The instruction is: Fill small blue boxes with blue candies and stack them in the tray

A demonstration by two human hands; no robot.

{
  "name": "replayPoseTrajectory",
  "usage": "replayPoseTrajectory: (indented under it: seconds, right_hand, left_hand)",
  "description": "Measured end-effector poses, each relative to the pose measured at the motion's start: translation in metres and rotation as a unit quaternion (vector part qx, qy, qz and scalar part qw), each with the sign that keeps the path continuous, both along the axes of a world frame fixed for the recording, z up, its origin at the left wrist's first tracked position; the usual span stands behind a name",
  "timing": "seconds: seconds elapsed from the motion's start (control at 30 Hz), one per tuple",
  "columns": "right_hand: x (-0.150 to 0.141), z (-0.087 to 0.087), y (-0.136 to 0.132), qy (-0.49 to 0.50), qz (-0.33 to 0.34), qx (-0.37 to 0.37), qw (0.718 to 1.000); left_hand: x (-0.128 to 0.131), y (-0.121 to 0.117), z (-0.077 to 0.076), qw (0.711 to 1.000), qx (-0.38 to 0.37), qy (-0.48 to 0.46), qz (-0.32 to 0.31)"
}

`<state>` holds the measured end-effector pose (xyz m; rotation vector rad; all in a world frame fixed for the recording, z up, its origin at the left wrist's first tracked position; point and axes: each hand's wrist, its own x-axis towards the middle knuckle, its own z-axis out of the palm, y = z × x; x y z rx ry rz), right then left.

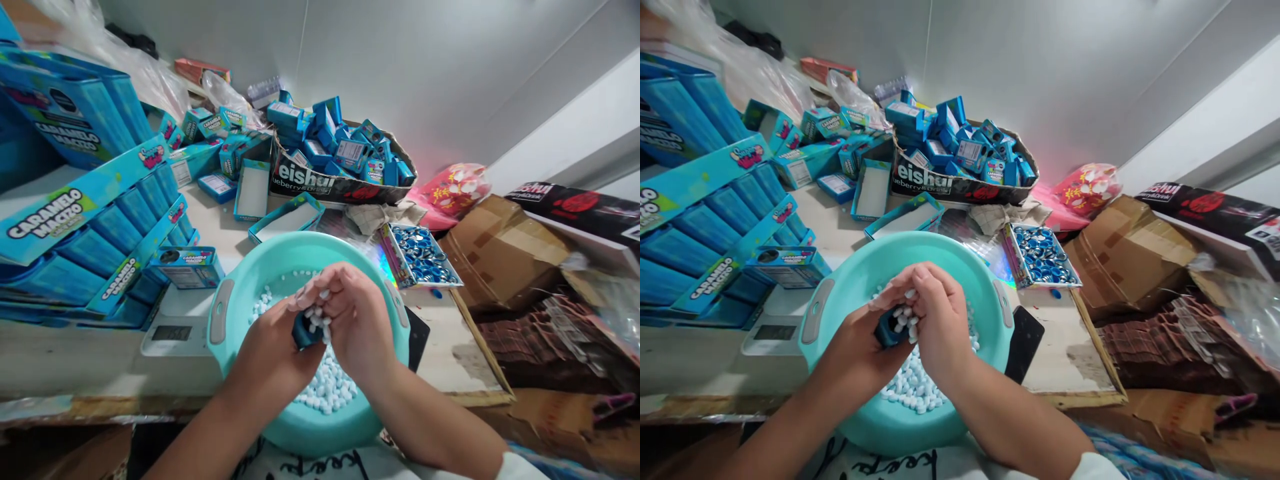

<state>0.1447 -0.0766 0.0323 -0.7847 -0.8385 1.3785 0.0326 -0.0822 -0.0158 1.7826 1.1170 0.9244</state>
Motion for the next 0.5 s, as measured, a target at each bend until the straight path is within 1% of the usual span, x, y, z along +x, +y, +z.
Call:
replayPoseTrajectory:
  seconds: [0.1,0.23,0.3,0.4,0.43,0.47,0.5]
  right_hand:
    - [-0.001,0.000,0.001,0.004,0.017,-0.015,1.000]
    - [-0.001,0.001,0.005,0.020,0.018,-0.027,0.999]
    - [0.002,0.003,0.005,-0.004,0.014,-0.026,1.000]
    - [0.010,0.003,0.001,-0.049,-0.005,-0.043,0.998]
    - [0.012,0.001,0.000,-0.033,-0.020,-0.076,0.996]
    - [0.013,-0.002,0.000,0.030,-0.040,-0.139,0.989]
    - [0.012,-0.006,0.002,0.148,-0.053,-0.213,0.964]
  left_hand:
    - [0.000,0.002,0.001,0.999,-0.034,0.022,-0.020]
    - [0.000,0.004,0.000,0.999,-0.020,-0.028,-0.032]
    - [0.002,0.002,0.000,0.998,-0.027,-0.038,-0.051]
    - [0.005,-0.004,0.000,0.995,-0.047,-0.020,-0.091]
    - [0.005,-0.005,-0.001,0.995,-0.041,-0.015,-0.094]
    - [0.003,-0.007,-0.002,0.995,-0.027,-0.012,-0.093]
    - [0.001,-0.007,-0.003,0.996,-0.006,-0.028,-0.084]
